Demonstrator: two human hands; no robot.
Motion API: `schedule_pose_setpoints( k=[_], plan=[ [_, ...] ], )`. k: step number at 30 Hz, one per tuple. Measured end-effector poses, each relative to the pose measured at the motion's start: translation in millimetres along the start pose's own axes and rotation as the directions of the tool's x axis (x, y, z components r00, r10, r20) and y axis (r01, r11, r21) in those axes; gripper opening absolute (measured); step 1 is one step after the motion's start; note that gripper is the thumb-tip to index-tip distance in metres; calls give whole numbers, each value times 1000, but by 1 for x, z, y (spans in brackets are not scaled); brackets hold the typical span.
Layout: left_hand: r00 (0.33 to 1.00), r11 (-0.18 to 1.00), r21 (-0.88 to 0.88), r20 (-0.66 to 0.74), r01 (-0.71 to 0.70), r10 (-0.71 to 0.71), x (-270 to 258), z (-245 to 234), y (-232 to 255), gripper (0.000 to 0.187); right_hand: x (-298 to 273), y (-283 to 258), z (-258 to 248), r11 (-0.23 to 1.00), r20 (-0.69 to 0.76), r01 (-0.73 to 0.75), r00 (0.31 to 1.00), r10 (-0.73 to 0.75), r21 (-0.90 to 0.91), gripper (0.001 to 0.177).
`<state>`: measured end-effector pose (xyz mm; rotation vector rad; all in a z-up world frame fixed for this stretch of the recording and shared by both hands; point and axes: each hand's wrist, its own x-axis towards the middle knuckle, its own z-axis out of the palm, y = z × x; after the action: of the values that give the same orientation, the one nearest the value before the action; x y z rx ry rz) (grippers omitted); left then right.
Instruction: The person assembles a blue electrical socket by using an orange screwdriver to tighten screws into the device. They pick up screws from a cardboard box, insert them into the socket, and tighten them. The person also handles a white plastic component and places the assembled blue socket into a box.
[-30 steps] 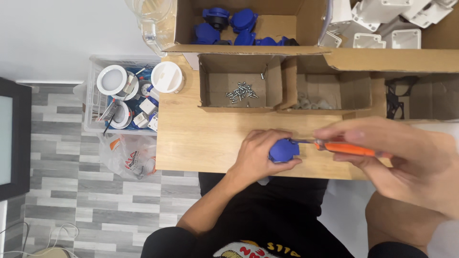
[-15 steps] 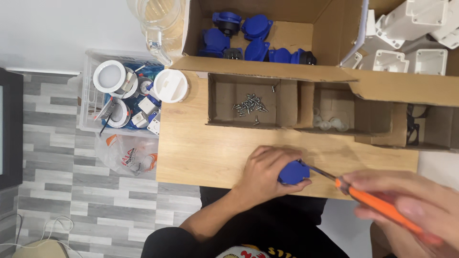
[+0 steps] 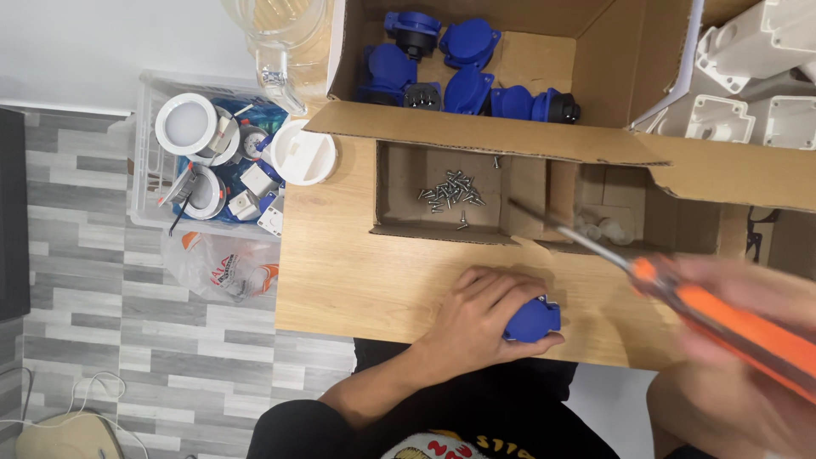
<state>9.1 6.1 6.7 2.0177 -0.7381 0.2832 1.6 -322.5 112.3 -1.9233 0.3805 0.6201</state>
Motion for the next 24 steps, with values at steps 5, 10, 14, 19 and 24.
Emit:
schedule_pose_setpoints(
  k=[5, 10, 14, 19, 24],
  plan=[
    [1000, 1000, 1, -18, 9, -9, -2, 2, 0, 48, 48, -82, 109, 98, -59, 895, 80, -995, -435, 56],
    [1000, 1000, 12, -31, -4, 4, -4, 2, 0, 51, 64, -80, 113, 146, -59, 809, 137, -989, -569, 45],
    [999, 1000, 24, -37, 9, -8, -6, 4, 0, 51, 75, -79, 112, 98, -24, 798, 104, -994, -594, 60],
    [999, 1000, 10, -37, 23, -22, -9, 6, 1, 52, 77, -85, 119, 52, -8, 771, 60, -998, -635, 59],
    [997, 997, 33, -54, 64, -62, -15, 15, -1, 53, 74, -79, 117, 60, -26, 717, 58, -998, -694, 51]
  ],
)
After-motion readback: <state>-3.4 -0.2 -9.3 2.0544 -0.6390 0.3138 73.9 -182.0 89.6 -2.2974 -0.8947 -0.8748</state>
